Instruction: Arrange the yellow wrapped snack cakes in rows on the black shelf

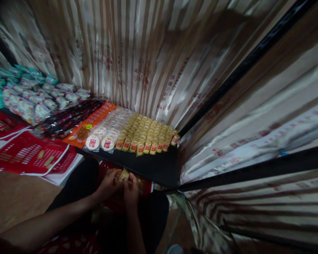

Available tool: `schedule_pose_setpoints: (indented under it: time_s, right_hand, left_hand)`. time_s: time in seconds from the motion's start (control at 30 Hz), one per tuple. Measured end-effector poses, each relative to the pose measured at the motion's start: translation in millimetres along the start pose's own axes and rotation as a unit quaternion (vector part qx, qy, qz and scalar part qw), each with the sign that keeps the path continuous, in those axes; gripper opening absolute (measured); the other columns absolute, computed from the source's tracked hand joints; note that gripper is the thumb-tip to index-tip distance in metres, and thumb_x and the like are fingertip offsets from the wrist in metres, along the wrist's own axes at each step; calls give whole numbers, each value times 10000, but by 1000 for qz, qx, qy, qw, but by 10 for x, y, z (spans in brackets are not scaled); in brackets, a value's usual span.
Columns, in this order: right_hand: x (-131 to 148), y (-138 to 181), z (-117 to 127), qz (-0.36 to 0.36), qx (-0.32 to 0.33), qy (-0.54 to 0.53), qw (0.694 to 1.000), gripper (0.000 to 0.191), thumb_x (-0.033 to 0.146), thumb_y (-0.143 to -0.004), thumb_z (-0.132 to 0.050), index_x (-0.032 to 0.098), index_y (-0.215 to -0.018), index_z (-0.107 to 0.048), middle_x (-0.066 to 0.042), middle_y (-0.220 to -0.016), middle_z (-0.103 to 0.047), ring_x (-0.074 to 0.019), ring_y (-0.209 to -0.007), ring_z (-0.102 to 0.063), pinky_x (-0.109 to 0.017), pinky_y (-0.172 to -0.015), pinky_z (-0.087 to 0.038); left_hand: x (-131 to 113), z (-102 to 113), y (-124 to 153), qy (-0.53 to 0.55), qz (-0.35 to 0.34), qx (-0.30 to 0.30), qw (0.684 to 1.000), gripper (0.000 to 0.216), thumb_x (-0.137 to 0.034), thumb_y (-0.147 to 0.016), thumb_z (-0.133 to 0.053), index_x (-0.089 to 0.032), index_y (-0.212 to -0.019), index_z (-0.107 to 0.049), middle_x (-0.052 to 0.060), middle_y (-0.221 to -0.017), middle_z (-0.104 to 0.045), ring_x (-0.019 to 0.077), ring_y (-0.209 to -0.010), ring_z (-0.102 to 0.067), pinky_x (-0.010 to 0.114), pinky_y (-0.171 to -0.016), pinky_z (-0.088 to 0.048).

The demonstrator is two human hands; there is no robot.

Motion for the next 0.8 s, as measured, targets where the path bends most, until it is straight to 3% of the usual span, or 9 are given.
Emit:
schedule_pose_setpoints:
  time_s: [0.1,0.23,0.53,0.6,0.67,0.73,0.8]
  right_hand:
    - [83,23,39,-22,-19,-25,999,506,458,-670,-651,172,-1083,-594,-93,-1012,-686,-203,-854,-667,-313,-766,-528]
    - [245,67,57,-60,9,-104,993,513,497,-695,-644,164,-1080,-584,-108,-1051,-676,-226,-939,-651,-321,-797,-523]
    - [385,47,82,-75,10,-195,978,507,463,-651,-727,186,-1058,-607,-63,-980,-702,-216,-915,-652,-311,-801,-517]
    - [413,29,100,-78,8,-215,973,437,466,-675,-706,191,-1003,-623,-47,-928,-703,-204,-862,-657,-298,-752,-524]
    - [451,11,121,-77,1,-241,967,408,466,-711,-670,200,-1015,-617,-38,-903,-695,-190,-820,-657,-283,-703,-527]
    - [477,-3,142,-77,-23,-263,962,458,445,-713,-667,217,-1101,-581,-35,-934,-683,-183,-832,-654,-270,-690,-527]
    - [471,-14,153,-74,-40,-274,958,552,414,-703,-674,240,-1202,-514,-35,-1004,-666,-182,-873,-650,-272,-711,-528]
  left_hand:
    - [-109,18,50,-101,-113,-26,988,457,-186,-790,-480,-147,-1246,-471,114,-1153,-607,216,-1055,-577,370,-917,-461]
    - [-230,-12,120,-167,-216,-20,962,387,-152,-841,-407,-171,-1212,-516,95,-1149,-606,226,-1084,-542,407,-955,-433]
    - [-354,-30,191,-118,-257,-22,959,343,-214,-897,-386,-191,-1208,-528,96,-1200,-583,212,-1118,-528,391,-964,-439]
    - [-356,-4,162,-97,-237,-31,966,336,-230,-885,-397,-183,-1184,-544,105,-1214,-579,223,-1141,-519,416,-986,-420]
    - [-353,23,119,-72,-176,-51,980,347,-263,-848,-444,-165,-1161,-557,123,-1216,-576,247,-1146,-518,447,-993,-408]
    - [-343,27,77,-24,-95,-52,994,401,-297,-807,-483,-149,-1176,-543,133,-1184,-593,254,-1101,-554,442,-966,-432]
    - [-330,-10,47,39,-29,-16,999,470,-333,-796,-494,-139,-1224,-501,126,-1136,-623,236,-1032,-600,399,-917,-471]
Point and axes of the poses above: each hand's wrist, its own y-axis away from the middle knuckle, its own z-axis out of the back of the hand, x = y × z, the point moved 2 cm from there along -y, towards the middle knuckle
